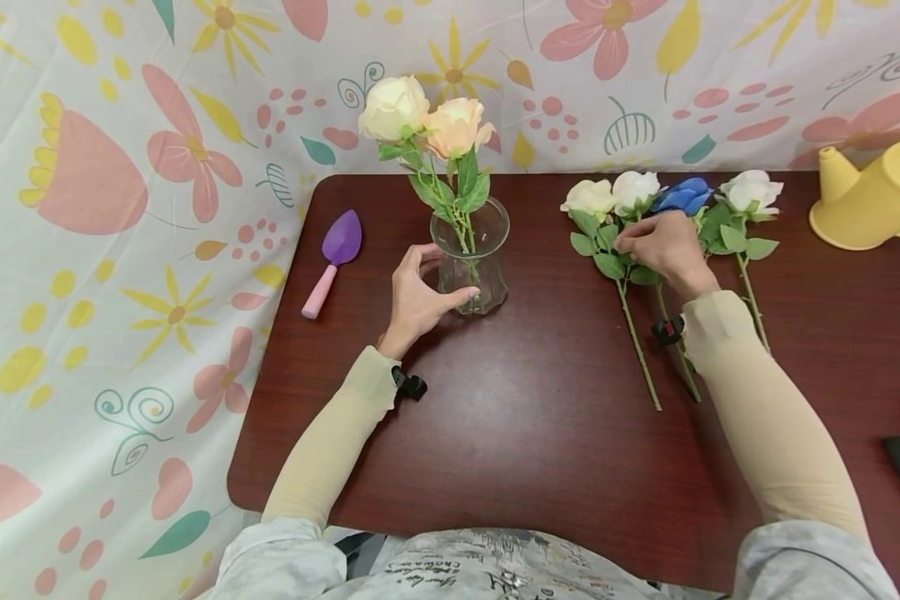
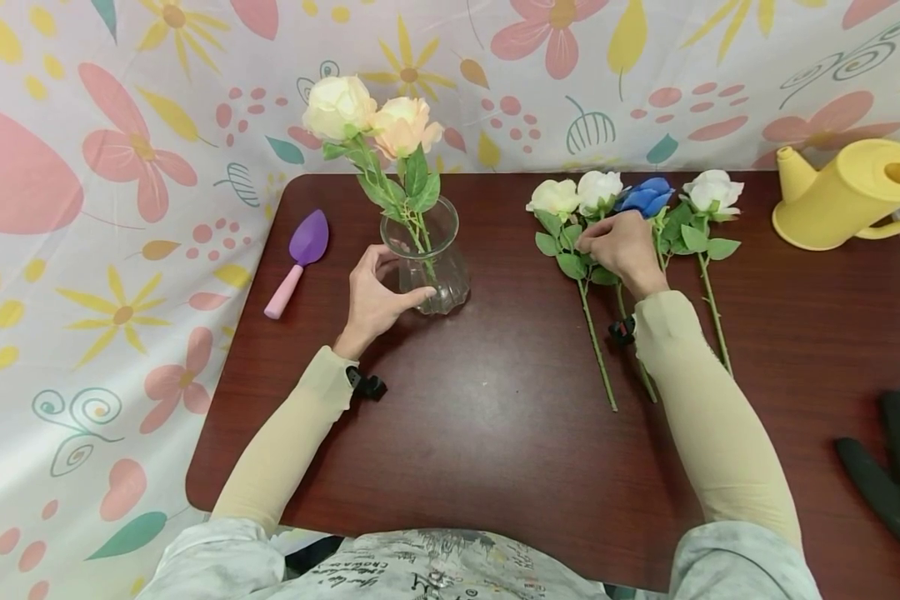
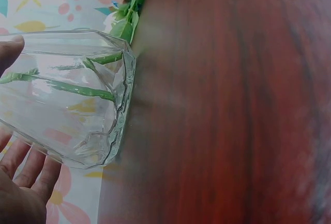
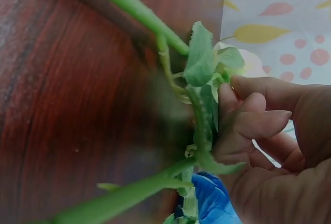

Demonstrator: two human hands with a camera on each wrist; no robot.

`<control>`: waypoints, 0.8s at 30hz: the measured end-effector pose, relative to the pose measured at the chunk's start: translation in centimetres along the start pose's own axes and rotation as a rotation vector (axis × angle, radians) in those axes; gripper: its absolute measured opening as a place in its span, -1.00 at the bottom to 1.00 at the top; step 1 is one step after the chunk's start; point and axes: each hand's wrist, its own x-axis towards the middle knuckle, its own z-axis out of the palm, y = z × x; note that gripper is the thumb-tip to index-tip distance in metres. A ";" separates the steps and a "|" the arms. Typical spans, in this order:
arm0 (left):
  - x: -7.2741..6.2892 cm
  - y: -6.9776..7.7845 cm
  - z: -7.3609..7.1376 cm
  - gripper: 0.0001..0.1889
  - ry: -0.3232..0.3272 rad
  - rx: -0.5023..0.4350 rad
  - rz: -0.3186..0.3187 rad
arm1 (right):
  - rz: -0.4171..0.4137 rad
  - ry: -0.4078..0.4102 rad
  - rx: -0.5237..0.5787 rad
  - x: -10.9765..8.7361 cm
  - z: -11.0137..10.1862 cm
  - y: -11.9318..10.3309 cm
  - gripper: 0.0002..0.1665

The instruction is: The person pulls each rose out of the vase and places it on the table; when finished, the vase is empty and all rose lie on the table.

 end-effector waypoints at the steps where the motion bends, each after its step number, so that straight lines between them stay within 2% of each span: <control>1: 0.0 0.0 0.0 -0.19 0.000 0.000 -0.001 | 0.000 0.001 0.002 0.0 0.0 -0.1 -0.77; 14: 0.0 0.1 0.0 -0.21 -0.002 0.004 0.001 | 0.007 0.029 0.071 -1.0 -0.9 -1.4 -0.64; 21: 0.0 0.1 0.0 -0.19 -0.001 0.001 0.008 | -0.046 0.090 0.120 -2.0 -1.8 -3.5 -0.88; 24: 0.0 0.1 0.0 -0.19 -0.001 -0.001 0.008 | -0.070 0.106 0.152 -2.6 -1.9 -4.7 -0.89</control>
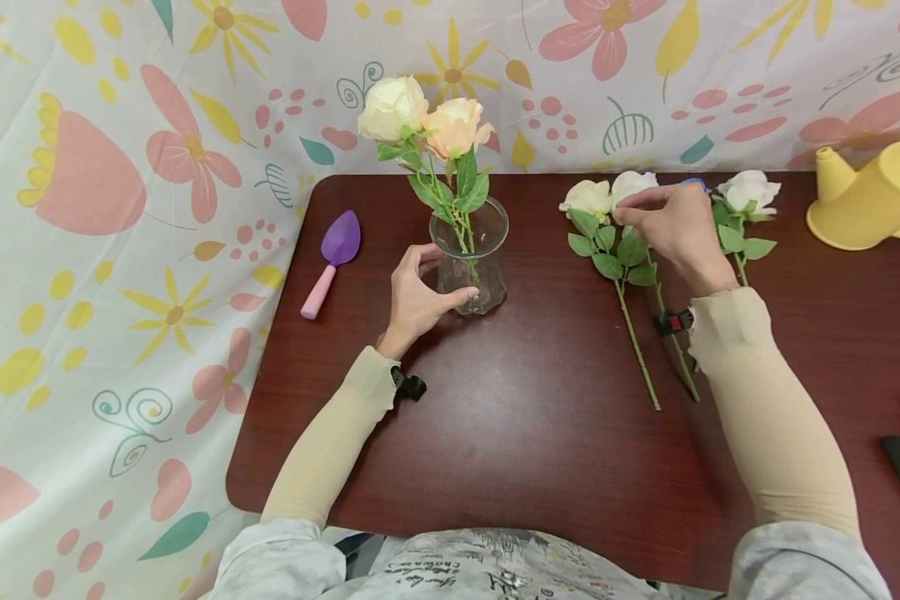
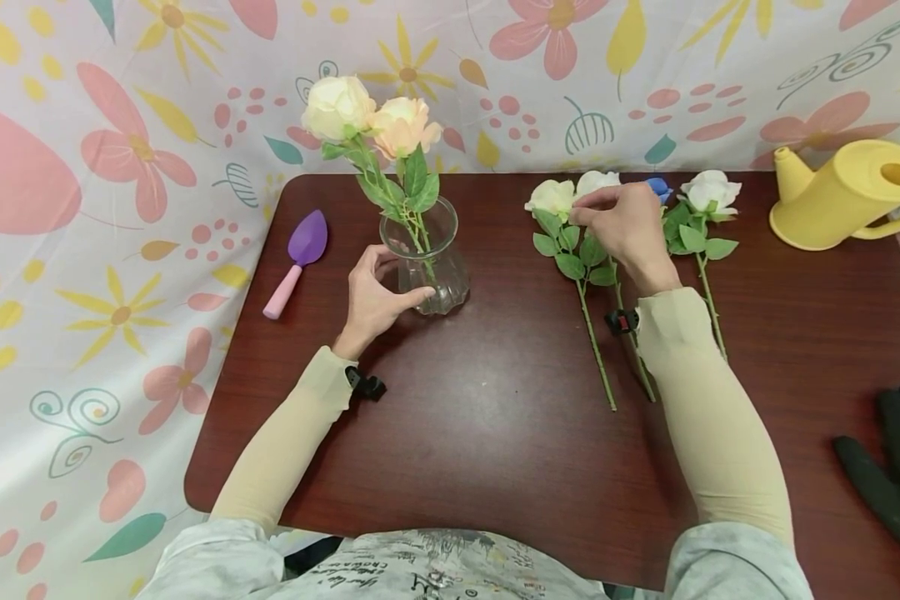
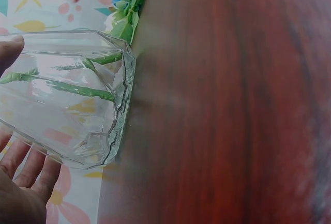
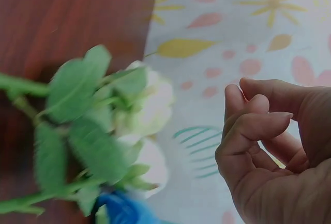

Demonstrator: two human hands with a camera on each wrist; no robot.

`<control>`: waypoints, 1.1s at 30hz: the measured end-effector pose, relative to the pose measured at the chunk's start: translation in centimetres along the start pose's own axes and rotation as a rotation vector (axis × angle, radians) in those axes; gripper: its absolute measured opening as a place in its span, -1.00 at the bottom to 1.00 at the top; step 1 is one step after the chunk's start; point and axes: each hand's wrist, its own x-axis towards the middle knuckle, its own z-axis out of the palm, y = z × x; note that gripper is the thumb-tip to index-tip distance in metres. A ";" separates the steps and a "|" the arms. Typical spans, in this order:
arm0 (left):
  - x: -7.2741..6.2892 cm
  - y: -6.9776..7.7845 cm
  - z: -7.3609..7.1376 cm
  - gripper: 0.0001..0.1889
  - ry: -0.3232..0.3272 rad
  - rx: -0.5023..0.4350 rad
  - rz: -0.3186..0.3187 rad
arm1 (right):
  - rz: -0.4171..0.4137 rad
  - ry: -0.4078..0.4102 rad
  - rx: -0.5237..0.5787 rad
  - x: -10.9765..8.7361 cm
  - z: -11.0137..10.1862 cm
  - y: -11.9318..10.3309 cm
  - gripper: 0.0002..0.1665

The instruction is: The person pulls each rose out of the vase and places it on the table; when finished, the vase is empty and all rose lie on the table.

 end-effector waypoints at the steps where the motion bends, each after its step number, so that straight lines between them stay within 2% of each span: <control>1: 0.0 0.0 0.0 -0.19 0.001 0.000 -0.001 | -0.012 0.003 0.011 -0.2 0.1 -0.5 -0.87; 3: 0.0 0.0 0.0 -0.20 0.003 0.001 -0.001 | -0.035 0.005 0.037 -0.6 0.3 -1.5 -0.84; 6: 0.0 0.1 0.0 -0.20 0.004 0.006 -0.001 | -0.104 0.006 0.072 -1.2 0.8 -2.8 -0.88; 10: 0.0 0.1 0.0 -0.21 0.002 0.008 -0.006 | -0.148 0.000 0.098 -1.7 1.8 -4.7 -0.94; 16: 0.0 0.0 -0.1 -0.21 -0.002 -0.001 -0.008 | -0.175 -0.038 0.106 -2.0 3.3 -7.0 -0.81; 21: 0.1 -0.1 0.0 -0.20 -0.005 0.004 -0.013 | -0.188 -0.105 0.217 -1.5 4.6 -8.5 -0.95; 23: 0.1 -0.1 0.0 -0.20 -0.005 0.008 -0.015 | -0.207 -0.126 0.257 -1.1 5.2 -9.0 -0.94; 27: 0.1 -0.1 0.0 -0.20 0.000 0.012 -0.013 | -0.221 -0.141 0.268 -0.4 6.4 -9.7 -0.90; 31: 0.1 0.0 0.0 -0.20 0.004 0.010 -0.012 | -0.209 -0.171 0.289 0.4 7.4 -10.2 -0.93; 33: 0.1 -0.1 0.0 -0.19 0.006 0.004 -0.011 | -0.209 -0.186 0.298 0.7 8.0 -10.5 -0.88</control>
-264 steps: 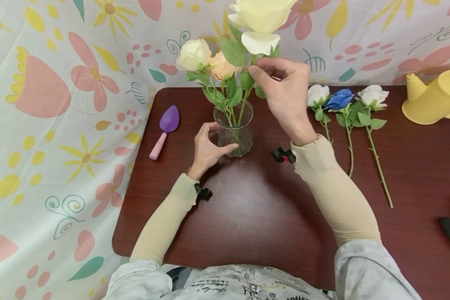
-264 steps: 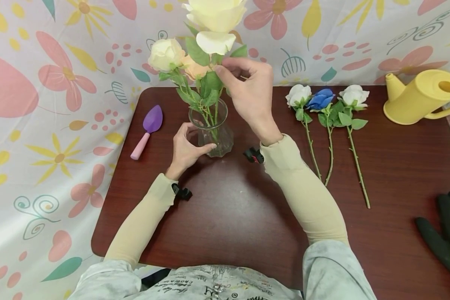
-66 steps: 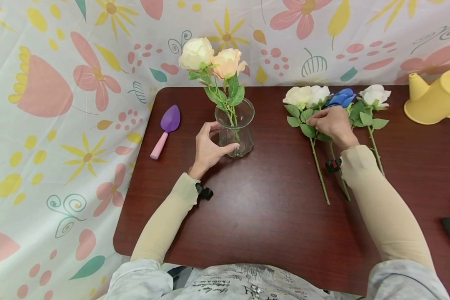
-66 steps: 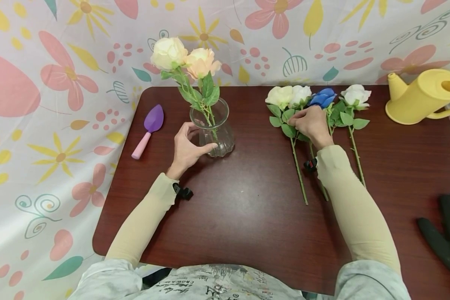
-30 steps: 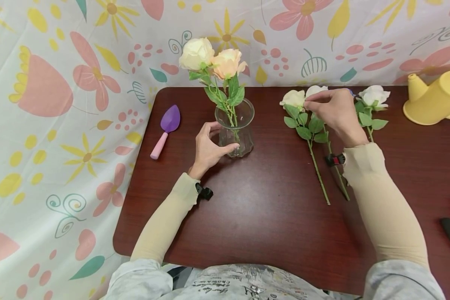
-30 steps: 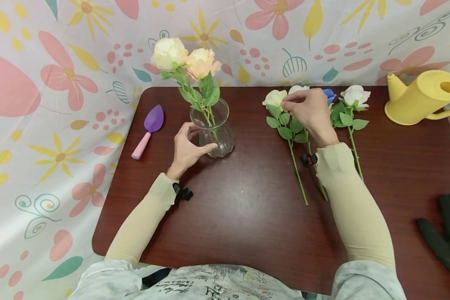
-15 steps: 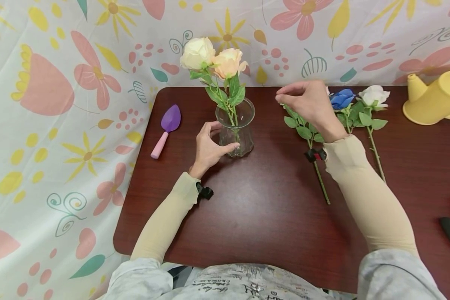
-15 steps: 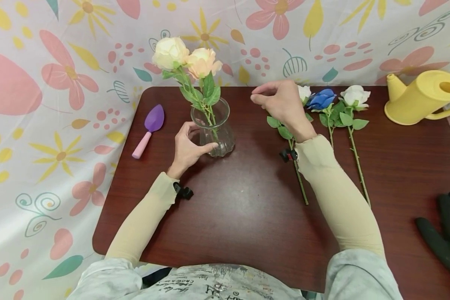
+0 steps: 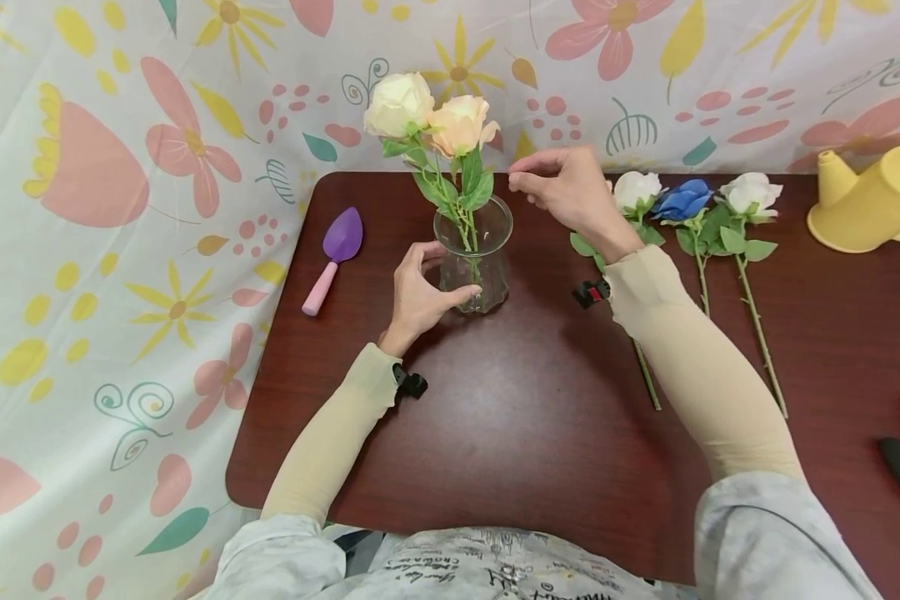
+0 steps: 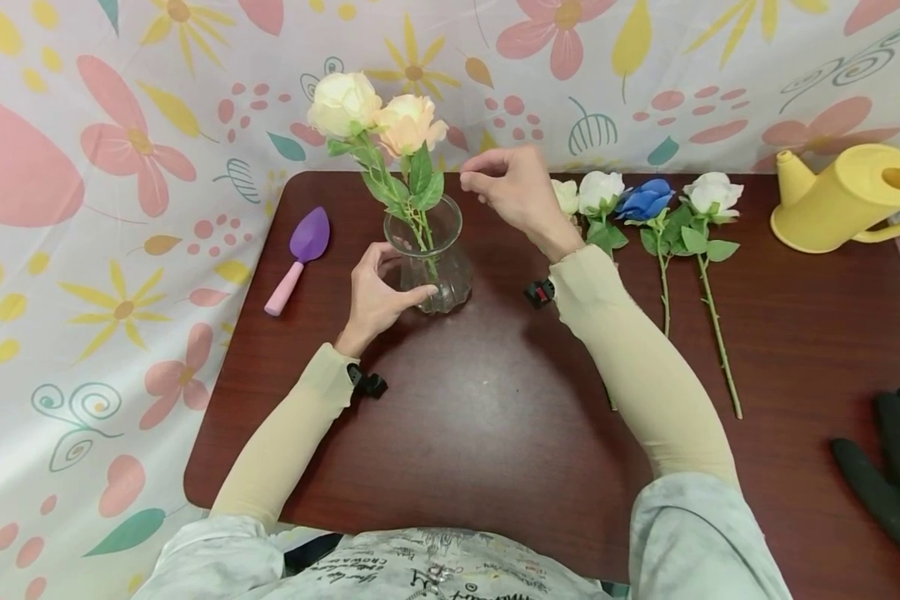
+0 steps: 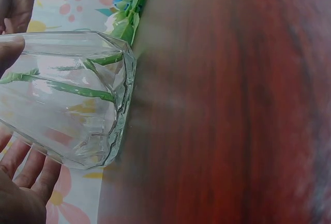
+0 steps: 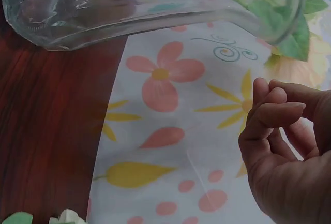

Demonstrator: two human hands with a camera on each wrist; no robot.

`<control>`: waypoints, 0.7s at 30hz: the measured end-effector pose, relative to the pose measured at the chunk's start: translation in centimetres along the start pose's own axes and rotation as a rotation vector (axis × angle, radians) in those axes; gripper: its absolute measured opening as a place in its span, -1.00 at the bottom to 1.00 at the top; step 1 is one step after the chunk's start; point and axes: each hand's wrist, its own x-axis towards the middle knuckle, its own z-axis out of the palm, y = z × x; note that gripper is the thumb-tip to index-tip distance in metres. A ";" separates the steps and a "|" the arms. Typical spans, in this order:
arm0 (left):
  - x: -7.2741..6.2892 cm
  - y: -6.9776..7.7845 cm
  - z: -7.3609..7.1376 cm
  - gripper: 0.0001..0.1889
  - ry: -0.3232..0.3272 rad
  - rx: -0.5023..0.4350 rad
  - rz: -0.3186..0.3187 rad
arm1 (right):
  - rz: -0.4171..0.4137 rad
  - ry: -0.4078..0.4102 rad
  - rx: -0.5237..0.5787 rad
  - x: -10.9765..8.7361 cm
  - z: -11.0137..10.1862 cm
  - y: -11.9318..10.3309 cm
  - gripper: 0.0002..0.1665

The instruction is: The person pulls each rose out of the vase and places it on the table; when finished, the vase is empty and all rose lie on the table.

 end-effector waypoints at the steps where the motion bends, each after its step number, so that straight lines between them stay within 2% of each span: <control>1: 0.0 0.0 0.0 -0.19 0.001 -0.003 0.001 | -0.001 -0.008 0.006 0.3 0.3 0.0 -0.85; 7: 0.0 -0.2 0.0 -0.20 0.004 -0.014 0.001 | -0.029 -0.047 0.025 1.8 2.1 0.0 -0.78; 12: 0.0 -0.1 0.0 -0.20 0.002 -0.006 0.004 | -0.013 -0.101 0.065 2.3 3.0 -0.2 -0.70; 21: 0.1 -0.2 0.1 -0.22 0.008 -0.013 0.009 | -0.062 -0.115 0.002 2.4 3.5 -0.2 -0.70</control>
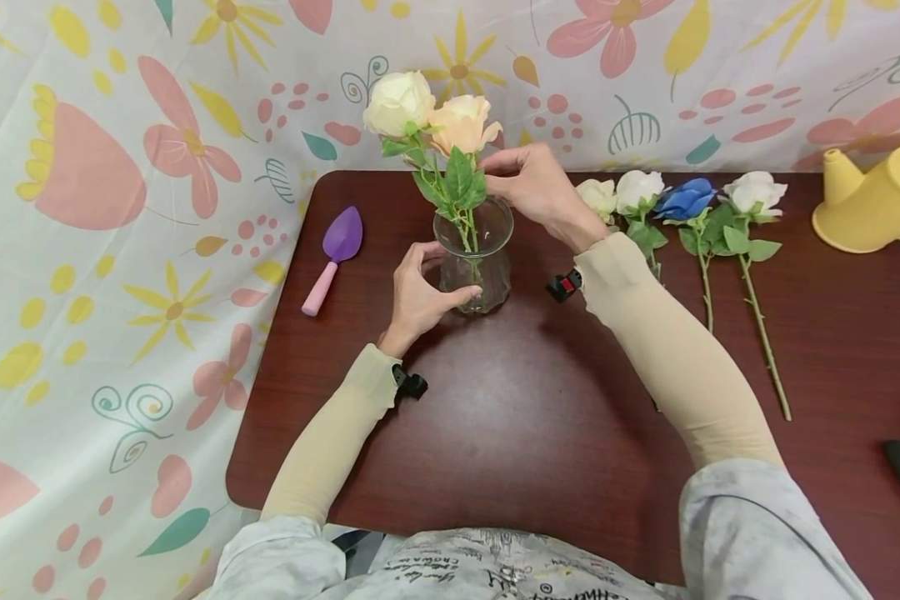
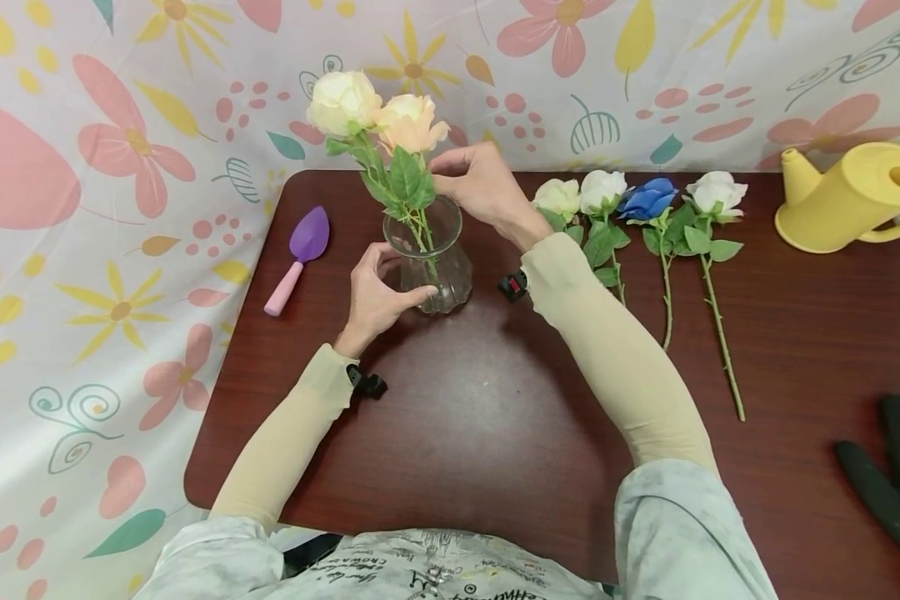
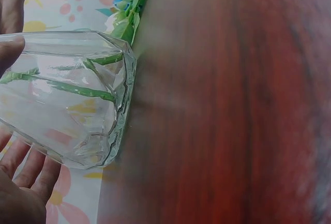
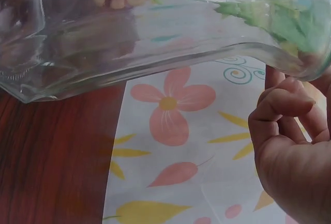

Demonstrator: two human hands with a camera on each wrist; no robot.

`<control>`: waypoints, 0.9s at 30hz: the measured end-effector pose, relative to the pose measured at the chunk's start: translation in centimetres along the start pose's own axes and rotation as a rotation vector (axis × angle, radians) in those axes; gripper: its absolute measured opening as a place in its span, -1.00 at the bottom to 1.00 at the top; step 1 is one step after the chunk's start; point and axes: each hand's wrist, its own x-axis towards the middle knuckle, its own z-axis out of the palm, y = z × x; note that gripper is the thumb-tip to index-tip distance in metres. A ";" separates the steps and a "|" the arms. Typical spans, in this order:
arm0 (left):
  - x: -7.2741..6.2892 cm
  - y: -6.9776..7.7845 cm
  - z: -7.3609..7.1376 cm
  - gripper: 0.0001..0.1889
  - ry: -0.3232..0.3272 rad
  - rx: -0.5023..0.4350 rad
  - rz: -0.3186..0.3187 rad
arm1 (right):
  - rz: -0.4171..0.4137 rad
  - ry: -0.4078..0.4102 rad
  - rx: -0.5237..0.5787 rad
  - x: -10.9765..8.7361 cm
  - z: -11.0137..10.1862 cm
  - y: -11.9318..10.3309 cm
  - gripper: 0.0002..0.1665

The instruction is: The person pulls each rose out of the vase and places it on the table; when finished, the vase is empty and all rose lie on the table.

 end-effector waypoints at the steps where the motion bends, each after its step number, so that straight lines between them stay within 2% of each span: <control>1: 0.0 0.0 0.0 -0.22 0.000 0.001 0.000 | -0.004 -0.002 0.004 0.0 0.1 0.0 -0.70; 8: 0.0 0.1 0.0 -0.20 -0.004 0.005 -0.002 | -0.019 -0.010 0.016 0.1 0.3 0.0 -0.77; 21: 0.0 0.0 0.0 -0.21 0.000 0.007 -0.005 | -0.015 -0.030 -0.005 0.4 1.0 -0.6 -0.68; 27: -0.1 0.0 0.0 -0.20 0.005 0.008 0.003 | -0.068 -0.036 -0.055 0.1 1.3 -1.1 -0.72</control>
